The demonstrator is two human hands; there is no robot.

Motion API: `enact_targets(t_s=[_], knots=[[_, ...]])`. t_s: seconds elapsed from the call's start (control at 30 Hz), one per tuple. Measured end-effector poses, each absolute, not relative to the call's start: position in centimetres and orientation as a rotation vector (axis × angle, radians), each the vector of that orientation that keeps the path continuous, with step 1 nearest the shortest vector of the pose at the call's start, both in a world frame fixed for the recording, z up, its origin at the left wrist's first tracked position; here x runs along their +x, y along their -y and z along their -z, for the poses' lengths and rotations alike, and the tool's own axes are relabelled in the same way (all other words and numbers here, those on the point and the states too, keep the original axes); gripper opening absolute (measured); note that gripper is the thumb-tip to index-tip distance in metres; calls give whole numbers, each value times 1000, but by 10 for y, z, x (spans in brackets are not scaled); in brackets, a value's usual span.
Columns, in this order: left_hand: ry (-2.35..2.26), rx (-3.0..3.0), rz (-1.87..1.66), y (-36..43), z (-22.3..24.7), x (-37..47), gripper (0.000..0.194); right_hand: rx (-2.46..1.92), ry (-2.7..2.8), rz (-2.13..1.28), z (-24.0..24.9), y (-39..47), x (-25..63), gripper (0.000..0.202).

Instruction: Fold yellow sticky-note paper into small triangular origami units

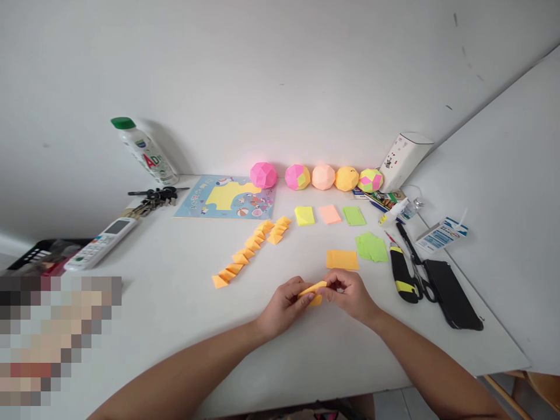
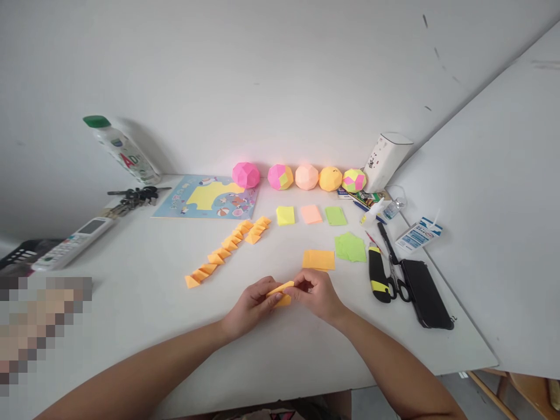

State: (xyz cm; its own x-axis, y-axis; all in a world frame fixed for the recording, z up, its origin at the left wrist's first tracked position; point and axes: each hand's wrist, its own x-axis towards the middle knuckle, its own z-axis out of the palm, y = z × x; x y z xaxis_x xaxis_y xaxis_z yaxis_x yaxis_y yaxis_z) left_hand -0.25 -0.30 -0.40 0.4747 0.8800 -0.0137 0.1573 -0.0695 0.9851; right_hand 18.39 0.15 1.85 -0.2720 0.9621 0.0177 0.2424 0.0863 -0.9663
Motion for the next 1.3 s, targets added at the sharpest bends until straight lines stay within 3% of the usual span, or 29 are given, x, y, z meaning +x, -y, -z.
enact_targets(t_s=[1.3], knots=[[-868,1735,-788,6,4,-4,32,-1118,1383,-1570,-19,-6,185,17]])
